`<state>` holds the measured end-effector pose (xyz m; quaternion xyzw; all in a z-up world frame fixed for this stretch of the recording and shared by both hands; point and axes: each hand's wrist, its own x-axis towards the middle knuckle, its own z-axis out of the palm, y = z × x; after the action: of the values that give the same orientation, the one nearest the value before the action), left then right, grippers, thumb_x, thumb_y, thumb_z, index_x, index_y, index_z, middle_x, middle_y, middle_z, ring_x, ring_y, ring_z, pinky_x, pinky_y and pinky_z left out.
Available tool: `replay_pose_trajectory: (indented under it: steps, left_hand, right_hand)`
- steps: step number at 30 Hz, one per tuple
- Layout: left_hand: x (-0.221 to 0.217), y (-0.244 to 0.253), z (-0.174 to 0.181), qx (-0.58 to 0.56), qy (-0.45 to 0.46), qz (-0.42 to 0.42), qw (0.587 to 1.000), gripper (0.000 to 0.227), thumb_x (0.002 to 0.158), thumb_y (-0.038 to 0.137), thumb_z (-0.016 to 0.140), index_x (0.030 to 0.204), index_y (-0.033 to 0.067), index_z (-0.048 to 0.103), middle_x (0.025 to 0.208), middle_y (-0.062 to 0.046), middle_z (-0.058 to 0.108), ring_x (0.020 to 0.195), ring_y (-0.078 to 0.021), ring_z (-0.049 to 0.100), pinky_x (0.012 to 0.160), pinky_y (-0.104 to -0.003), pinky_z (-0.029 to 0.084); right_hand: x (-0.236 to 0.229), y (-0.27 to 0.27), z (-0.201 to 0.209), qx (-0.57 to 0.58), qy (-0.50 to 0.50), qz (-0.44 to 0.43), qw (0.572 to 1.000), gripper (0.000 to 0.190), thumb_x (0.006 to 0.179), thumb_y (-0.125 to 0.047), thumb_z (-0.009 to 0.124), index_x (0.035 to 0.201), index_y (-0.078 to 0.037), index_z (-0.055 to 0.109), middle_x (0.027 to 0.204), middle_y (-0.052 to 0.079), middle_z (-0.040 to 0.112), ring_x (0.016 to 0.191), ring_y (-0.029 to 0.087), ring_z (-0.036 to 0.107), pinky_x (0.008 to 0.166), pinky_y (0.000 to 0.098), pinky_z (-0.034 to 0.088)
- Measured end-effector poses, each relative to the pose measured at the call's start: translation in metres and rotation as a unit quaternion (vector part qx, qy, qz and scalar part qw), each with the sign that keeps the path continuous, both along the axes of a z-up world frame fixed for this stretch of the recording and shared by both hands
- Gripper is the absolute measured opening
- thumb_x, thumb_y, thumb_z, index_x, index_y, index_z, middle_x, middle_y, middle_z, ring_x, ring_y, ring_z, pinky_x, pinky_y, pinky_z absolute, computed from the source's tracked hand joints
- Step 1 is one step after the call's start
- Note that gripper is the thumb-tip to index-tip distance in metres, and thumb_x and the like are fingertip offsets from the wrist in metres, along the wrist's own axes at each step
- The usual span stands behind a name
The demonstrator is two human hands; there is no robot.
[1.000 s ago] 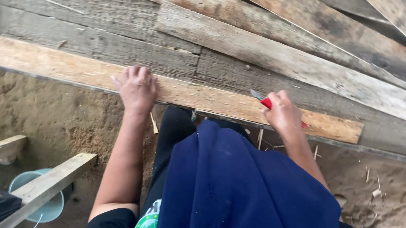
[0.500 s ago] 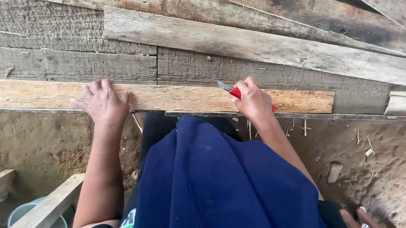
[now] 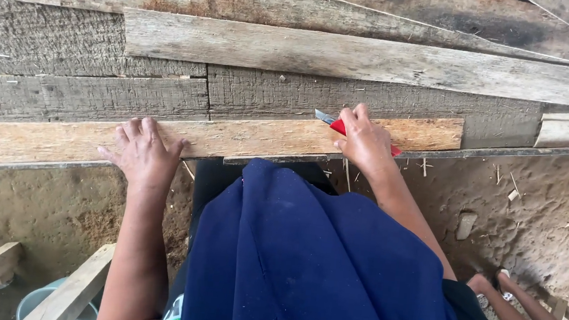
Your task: The person sorts through a pile of wooden planks on a workbench, selecting pieces and arranging them. They then use a red utility knife to scrape the surface of the planks, removing loose material and smoothing the wood.
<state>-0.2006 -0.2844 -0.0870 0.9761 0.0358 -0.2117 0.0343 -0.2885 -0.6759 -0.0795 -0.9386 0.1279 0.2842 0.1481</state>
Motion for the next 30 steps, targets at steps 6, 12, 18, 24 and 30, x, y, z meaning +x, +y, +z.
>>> replay_pose_trajectory:
  steps: [6,12,18,24,30]
  left_hand:
    - [0.003,-0.008,0.013,0.007,0.056,0.009,0.998,0.087,0.079,0.051,0.079,0.148,0.0075,0.048,0.158,-0.02,0.04,0.146,-0.0501,0.031,0.104,-0.082,0.025]
    - [0.003,-0.004,0.002,0.007,0.054,0.004,0.998,0.087,0.078,0.05,0.082,0.145,0.0069,0.047,0.154,-0.016,0.036,0.142,-0.05,0.035,0.101,-0.076,0.038]
    - [0.013,-0.01,0.009,-0.003,0.064,0.008,0.998,0.084,0.076,0.044,0.088,0.136,0.0011,0.047,0.145,-0.022,0.04,0.133,-0.052,0.042,0.099,-0.071,0.046]
    - [0.018,-0.015,0.017,0.008,0.061,0.006,0.998,0.08,0.074,0.043,0.09,0.13,0.0026,0.05,0.136,-0.019,0.044,0.126,-0.0483,0.047,0.092,-0.067,0.051]
    - [0.014,-0.012,0.025,-0.001,0.071,0.01,0.997,0.077,0.075,0.049,0.086,0.129,0.0063,0.051,0.137,-0.018,0.044,0.131,-0.046,0.045,0.097,-0.067,0.049]
  right_hand:
    - [-0.007,-0.014,0.002,0.009,0.026,-0.016,1.0,0.05,0.084,-0.009,0.078,0.127,-0.01,0.053,0.126,0.018,0.049,0.098,0.057,0.069,0.087,0.0695,0.055]
    - [-0.041,-0.096,-0.004,-0.033,0.116,-0.18,0.976,0.054,0.081,-0.021,0.085,0.122,-0.002,0.056,0.122,0.026,0.061,0.116,0.053,0.065,0.098,0.0642,0.048]
    - [-0.021,-0.098,0.026,-0.016,0.118,-0.232,0.965,0.051,0.073,-0.023,0.089,0.111,-0.002,0.063,0.116,0.026,0.068,0.118,0.049,0.064,0.099,0.0581,0.047]
    - [-0.022,-0.101,0.025,-0.021,0.136,-0.228,0.964,0.054,0.071,-0.031,0.087,0.113,-0.007,0.063,0.118,0.022,0.069,0.122,0.044,0.063,0.099,0.0567,0.049]
    - [-0.02,-0.099,0.022,-0.036,0.136,-0.226,0.964,0.074,0.075,-0.036,0.082,0.139,-0.018,0.049,0.121,0.015,0.07,0.124,0.039,0.063,0.102,0.0584,0.047]
